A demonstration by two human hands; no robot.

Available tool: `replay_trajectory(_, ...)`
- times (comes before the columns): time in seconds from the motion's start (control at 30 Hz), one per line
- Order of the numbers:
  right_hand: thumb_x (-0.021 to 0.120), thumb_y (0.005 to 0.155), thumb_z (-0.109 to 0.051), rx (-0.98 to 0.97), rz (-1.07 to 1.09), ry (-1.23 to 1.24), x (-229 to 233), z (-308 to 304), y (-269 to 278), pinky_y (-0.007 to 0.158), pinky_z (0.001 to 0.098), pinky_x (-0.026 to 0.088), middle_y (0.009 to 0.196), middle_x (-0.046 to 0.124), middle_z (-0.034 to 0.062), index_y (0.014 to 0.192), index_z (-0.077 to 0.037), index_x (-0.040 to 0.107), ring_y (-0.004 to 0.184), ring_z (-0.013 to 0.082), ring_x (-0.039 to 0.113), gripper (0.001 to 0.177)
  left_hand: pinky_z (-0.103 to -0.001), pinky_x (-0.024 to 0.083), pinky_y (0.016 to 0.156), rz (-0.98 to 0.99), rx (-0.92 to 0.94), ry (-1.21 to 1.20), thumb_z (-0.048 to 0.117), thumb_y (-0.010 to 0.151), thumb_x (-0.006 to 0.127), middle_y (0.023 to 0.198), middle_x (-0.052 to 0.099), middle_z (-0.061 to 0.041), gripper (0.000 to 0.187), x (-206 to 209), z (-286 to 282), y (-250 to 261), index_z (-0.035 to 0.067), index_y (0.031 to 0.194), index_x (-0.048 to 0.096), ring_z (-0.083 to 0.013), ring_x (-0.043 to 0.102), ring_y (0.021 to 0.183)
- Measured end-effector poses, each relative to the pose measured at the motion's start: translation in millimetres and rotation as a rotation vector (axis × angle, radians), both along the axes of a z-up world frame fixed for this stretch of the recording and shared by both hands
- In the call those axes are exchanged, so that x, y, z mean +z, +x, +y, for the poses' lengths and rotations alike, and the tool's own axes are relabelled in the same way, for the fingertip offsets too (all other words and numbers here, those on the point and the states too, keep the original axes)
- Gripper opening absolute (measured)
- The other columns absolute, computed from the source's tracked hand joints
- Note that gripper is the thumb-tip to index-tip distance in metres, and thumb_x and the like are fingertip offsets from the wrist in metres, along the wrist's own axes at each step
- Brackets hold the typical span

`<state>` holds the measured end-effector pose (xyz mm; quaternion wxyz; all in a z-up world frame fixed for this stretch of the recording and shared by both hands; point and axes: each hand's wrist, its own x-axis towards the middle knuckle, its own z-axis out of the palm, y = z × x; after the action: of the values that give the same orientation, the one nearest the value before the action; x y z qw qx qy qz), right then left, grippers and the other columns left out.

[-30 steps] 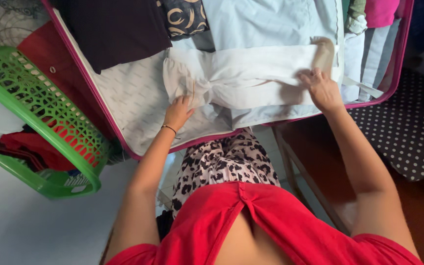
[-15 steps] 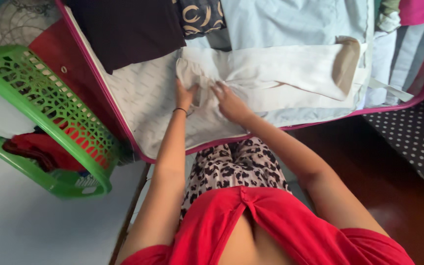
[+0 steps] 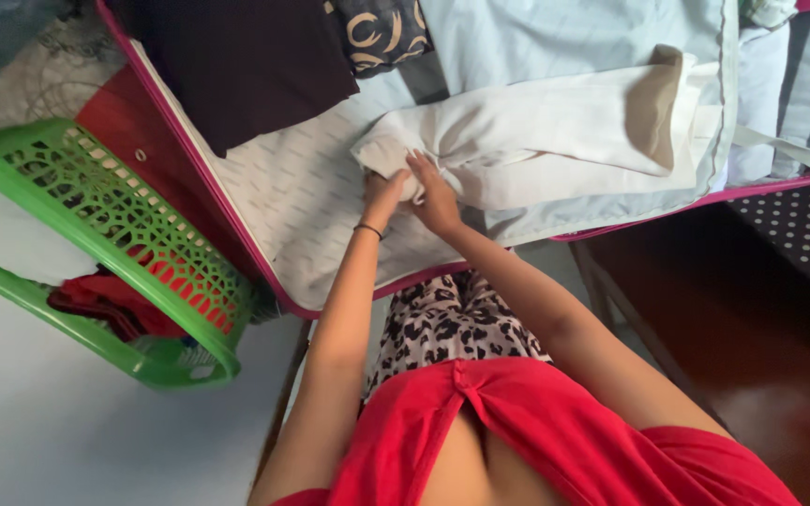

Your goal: The person takes folded clothing from a laundry basket and packs it into a suitcase, arranging items like shirts and socks one by one.

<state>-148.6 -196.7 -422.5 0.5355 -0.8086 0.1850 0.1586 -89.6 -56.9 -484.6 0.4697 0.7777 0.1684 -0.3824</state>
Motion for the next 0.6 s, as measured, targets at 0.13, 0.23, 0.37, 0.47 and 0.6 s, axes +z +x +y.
replay_trajectory(0.13, 0.066, 0.09, -0.001, -0.367, -0.131, 0.37, -19, -26, -26, 0.096, 0.0324, 0.057, 0.124, 0.075, 0.0138, 0.143, -0.003, 0.062, 0.112, 0.0225, 0.07, 0.053, -0.04, 0.052, 0.099, -0.359, -0.329, -0.229, 0.033, 0.102, 0.068, 0.124, 0.071, -0.017, 0.042, 76, -19, 1, -0.001, 0.126, 0.069, -0.0311, 0.068, 0.115)
replay_trajectory(0.23, 0.067, 0.085, -0.004, -0.543, -0.004, 0.538, -21, -78, -52, 0.081, 0.0314, 0.056, 0.114, 0.072, 0.0078, 0.133, -0.002, 0.062, 0.097, 0.0165, 0.066, 0.049, -0.034, 0.049, 0.095, -0.201, -0.221, -0.537, 0.03, 0.106, 0.061, 0.131, 0.066, -0.009, 0.035, 113, -30, 5, 0.002, 0.126, 0.066, -0.0199, 0.061, 0.111)
replay_trajectory(0.37, 0.065, 0.081, -0.003, -0.826, 0.084, 1.112, -14, -145, -92, 0.098, 0.0395, 0.058, 0.118, 0.07, 0.0107, 0.131, -0.002, 0.058, 0.107, 0.0252, 0.071, 0.051, -0.03, 0.048, 0.087, -0.211, 0.063, -0.457, 0.033, 0.115, 0.063, 0.105, 0.065, -0.009, 0.032, 92, -45, 1, 0.001, 0.119, 0.068, -0.0161, 0.059, 0.094)
replay_trajectory(0.47, 0.063, 0.095, -0.009, -0.903, 0.192, 1.147, -17, -174, -106, 0.096, 0.0463, 0.056, 0.125, 0.068, 0.0199, 0.138, 0.008, 0.058, 0.11, 0.0311, 0.069, 0.046, -0.033, 0.048, 0.101, -0.124, 0.211, -0.341, 0.035, 0.096, 0.075, 0.131, 0.057, -0.007, 0.06, 46, -72, 2, 0.007, 0.141, 0.049, -0.0179, 0.055, 0.12)
replay_trajectory(0.6, 0.06, 0.098, -0.014, -0.953, 0.181, 1.119, -8, -193, -107, 0.101, 0.0467, 0.057, 0.134, 0.065, 0.0153, 0.148, 0.001, 0.046, 0.117, 0.0282, 0.069, 0.053, -0.04, 0.044, 0.097, 0.522, 0.209, -0.311, 0.048, 0.092, 0.07, 0.139, 0.05, 0.002, 0.078, 18, -92, -14, 0.016, 0.154, 0.035, -0.0147, 0.049, 0.122)
